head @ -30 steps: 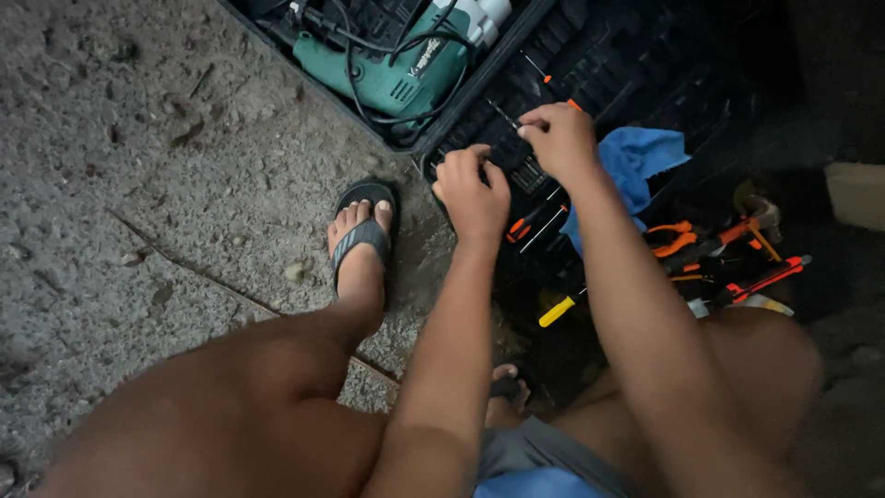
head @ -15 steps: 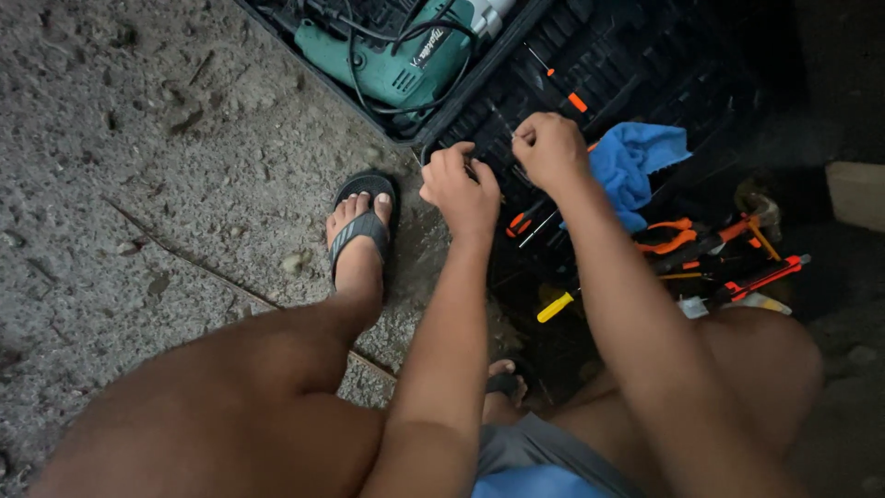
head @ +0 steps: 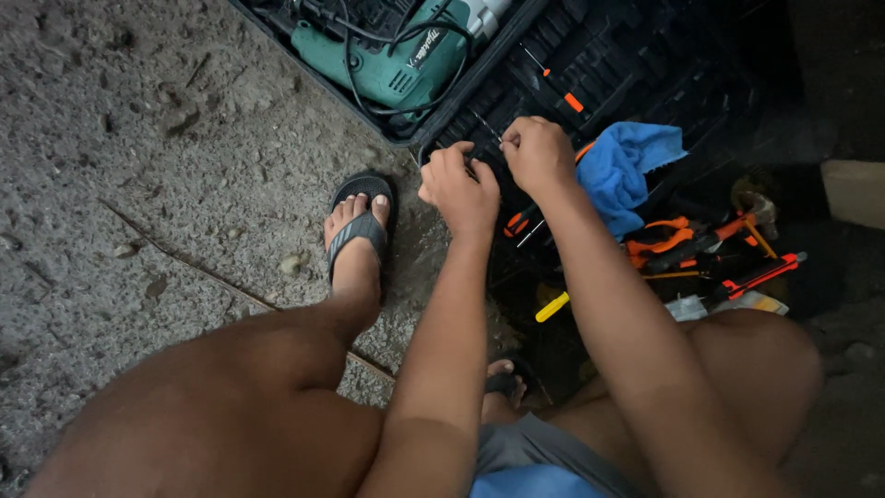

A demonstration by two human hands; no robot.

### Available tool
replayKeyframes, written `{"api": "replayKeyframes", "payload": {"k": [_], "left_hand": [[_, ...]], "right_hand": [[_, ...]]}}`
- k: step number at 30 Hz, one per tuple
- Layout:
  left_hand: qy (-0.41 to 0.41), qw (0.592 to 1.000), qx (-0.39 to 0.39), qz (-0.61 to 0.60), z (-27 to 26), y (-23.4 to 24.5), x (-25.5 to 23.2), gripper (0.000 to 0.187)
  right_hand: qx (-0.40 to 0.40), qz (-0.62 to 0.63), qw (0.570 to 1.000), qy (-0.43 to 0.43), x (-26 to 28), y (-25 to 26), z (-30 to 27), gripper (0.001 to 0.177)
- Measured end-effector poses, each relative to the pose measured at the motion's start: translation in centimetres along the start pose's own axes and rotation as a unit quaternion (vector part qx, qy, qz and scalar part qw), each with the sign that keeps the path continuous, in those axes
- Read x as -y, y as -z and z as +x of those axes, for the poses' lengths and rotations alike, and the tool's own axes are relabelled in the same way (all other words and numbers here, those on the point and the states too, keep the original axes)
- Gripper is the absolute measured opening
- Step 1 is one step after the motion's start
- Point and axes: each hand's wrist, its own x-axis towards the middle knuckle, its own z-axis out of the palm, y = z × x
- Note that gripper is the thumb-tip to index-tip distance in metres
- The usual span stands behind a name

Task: Organizing various tools and drill bits within a plastic tool carrying case.

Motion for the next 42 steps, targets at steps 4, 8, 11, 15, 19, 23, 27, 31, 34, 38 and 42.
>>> {"api": "replayKeyframes", "payload": {"k": [4,8,11,15,19,23,27,31,34,38,42], "left_hand": [[-0.001,1.000,-0.006,0.005,-0.1,-0.1,0.0,0.023],[0.009,1.000,0.004,0.007,0.2,0.3,-0.3,0.023],[0.013,1.000,0.007,0.004,0.1,0.3,-0.4,0.023],[0.012,1.000,0.008,0.001,0.1,0.3,-0.4,0.023],[0.014,1.000,0.011,0.003,0.1,0.2,-0.3,0.023],[0.015,1.000,0.013,0.001,0.0,0.2,-0.3,0.023],[0.013,1.000,0.004,0.005,0.0,-0.1,0.0,0.023],[0.009,1.000,0.005,0.002,0.2,0.4,-0.4,0.024],[0.015,1.000,0.008,0.007,0.2,0.2,-0.3,0.024],[0.013,1.000,0.006,0.009,0.2,0.1,-0.2,0.023],[0.013,1.000,0.009,0.008,0.2,0.1,-0.3,0.023]], "right_hand": [[0.023,-0.009,0.999,-0.022,0.3,0.3,0.3,0.010],[0.029,0.004,0.999,-0.027,1.5,1.0,0.4,0.013],[0.026,0.014,0.999,-0.034,2.2,1.3,0.6,0.016],[-0.005,-0.015,1.000,0.007,1.8,0.2,1.2,0.016],[0.016,-0.021,1.000,0.007,1.1,-0.8,1.5,0.016],[0.008,-0.014,1.000,-0.001,0.6,-1.5,1.7,0.012],[-0.050,0.027,0.998,0.018,1.0,-0.5,1.8,0.011],[-0.042,0.124,0.991,0.020,-2.4,-0.2,3.1,0.017],[-0.003,0.115,0.993,-0.030,-2.4,1.2,3.7,0.015],[0.034,0.063,0.997,-0.020,-1.2,1.8,3.7,0.015],[0.070,-0.017,0.996,-0.043,1.0,2.3,3.7,0.015]]}}
